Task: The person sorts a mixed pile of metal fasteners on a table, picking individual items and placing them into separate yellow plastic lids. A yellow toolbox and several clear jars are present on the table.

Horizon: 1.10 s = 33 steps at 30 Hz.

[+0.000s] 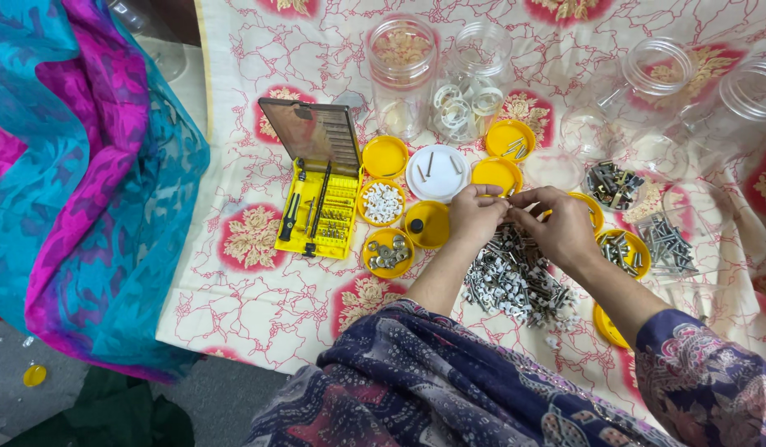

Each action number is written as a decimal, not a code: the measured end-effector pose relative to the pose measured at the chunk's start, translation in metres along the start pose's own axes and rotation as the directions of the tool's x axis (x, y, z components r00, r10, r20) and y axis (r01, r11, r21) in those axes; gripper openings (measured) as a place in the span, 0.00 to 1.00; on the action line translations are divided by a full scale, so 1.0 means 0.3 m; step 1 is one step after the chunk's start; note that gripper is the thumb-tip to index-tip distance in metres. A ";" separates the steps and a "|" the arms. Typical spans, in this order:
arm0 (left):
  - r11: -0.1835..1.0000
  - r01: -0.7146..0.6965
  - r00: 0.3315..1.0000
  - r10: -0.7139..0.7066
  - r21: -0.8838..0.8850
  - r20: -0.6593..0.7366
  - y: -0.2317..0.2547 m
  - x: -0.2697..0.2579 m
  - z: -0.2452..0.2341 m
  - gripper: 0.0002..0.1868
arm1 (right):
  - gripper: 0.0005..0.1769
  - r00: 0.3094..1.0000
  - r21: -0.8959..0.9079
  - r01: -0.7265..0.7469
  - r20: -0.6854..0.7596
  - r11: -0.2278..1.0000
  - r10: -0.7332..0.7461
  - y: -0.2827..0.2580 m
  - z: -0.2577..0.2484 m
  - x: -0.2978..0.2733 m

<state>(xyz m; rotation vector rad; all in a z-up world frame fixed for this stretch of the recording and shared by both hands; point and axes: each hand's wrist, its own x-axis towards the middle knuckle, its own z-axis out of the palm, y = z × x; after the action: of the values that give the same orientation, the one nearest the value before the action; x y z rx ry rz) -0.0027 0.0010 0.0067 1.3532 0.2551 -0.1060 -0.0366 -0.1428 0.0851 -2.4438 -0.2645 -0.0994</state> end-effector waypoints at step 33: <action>0.227 -0.246 0.930 0.329 0.942 0.164 0.161 -0.082 -0.055 0.10 | 0.13 0.999 -0.247 0.026 -0.024 0.969 -0.033 0.166 -0.001 0.104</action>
<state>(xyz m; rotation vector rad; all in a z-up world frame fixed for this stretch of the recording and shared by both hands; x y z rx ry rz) -0.0178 0.0258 0.0555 2.6572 -0.0676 0.1517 0.0046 -0.1754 0.0589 -2.6841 -0.2909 -0.1896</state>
